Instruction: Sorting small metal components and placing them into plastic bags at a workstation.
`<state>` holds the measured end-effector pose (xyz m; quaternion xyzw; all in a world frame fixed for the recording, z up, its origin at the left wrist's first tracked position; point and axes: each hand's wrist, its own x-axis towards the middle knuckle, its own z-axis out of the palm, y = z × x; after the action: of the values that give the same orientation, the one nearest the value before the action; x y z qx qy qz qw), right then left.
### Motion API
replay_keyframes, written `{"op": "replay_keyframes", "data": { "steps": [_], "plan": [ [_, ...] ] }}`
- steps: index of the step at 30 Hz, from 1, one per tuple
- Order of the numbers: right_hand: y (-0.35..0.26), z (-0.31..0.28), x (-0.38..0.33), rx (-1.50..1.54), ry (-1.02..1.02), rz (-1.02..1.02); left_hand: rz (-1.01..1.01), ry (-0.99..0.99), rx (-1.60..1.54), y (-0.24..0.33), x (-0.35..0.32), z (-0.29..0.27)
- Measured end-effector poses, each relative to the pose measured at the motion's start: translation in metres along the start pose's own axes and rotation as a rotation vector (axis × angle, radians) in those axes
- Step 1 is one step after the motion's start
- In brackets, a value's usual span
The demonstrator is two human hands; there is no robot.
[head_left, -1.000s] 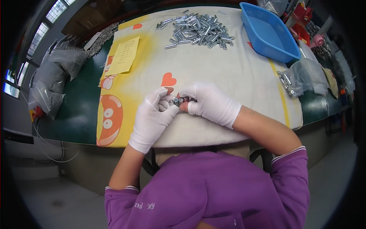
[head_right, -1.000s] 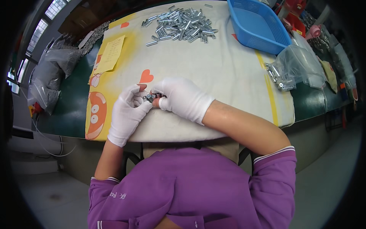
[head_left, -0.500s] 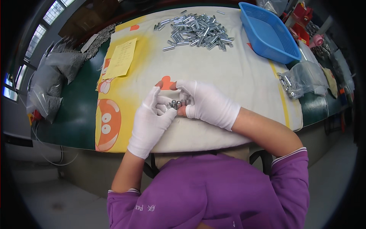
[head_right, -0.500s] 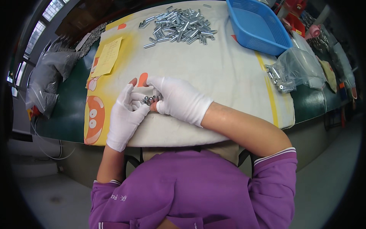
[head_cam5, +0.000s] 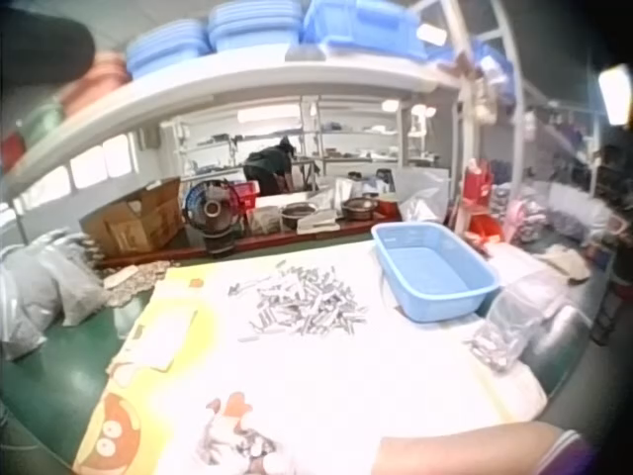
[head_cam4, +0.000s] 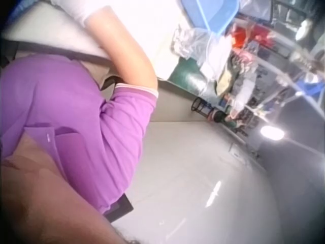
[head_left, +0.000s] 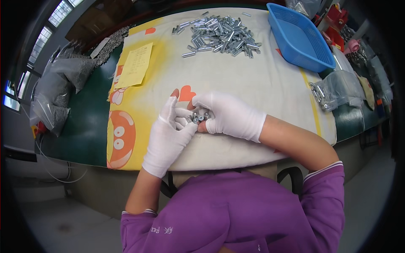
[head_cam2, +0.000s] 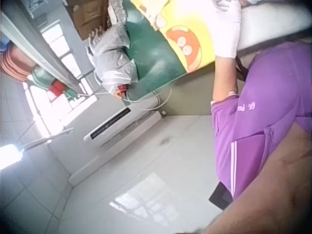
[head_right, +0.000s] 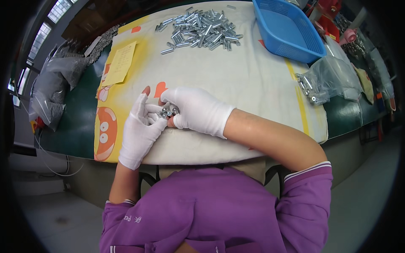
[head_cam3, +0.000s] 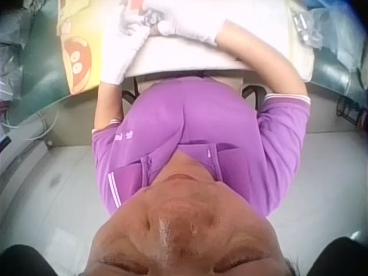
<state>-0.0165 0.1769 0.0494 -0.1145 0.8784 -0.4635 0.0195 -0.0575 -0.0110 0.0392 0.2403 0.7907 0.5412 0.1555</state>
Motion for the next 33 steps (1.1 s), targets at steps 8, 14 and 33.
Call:
{"op": "replay_keyframes", "data": {
  "steps": [8, 14, 33],
  "plan": [
    [-0.012, -0.002, 0.002, -0.192, -0.1, -0.079, -0.044, -0.008, -0.084, 0.006, 0.0, -0.001],
    [-0.017, 0.01, -0.002, -0.202, -0.139, -0.281, -0.041, -0.026, -0.187, 0.008, -0.006, -0.004],
    [0.003, -0.031, -0.032, -0.017, 0.236, -0.054, -0.012, 0.042, -0.224, 0.003, -0.006, -0.003]
  ]
}}
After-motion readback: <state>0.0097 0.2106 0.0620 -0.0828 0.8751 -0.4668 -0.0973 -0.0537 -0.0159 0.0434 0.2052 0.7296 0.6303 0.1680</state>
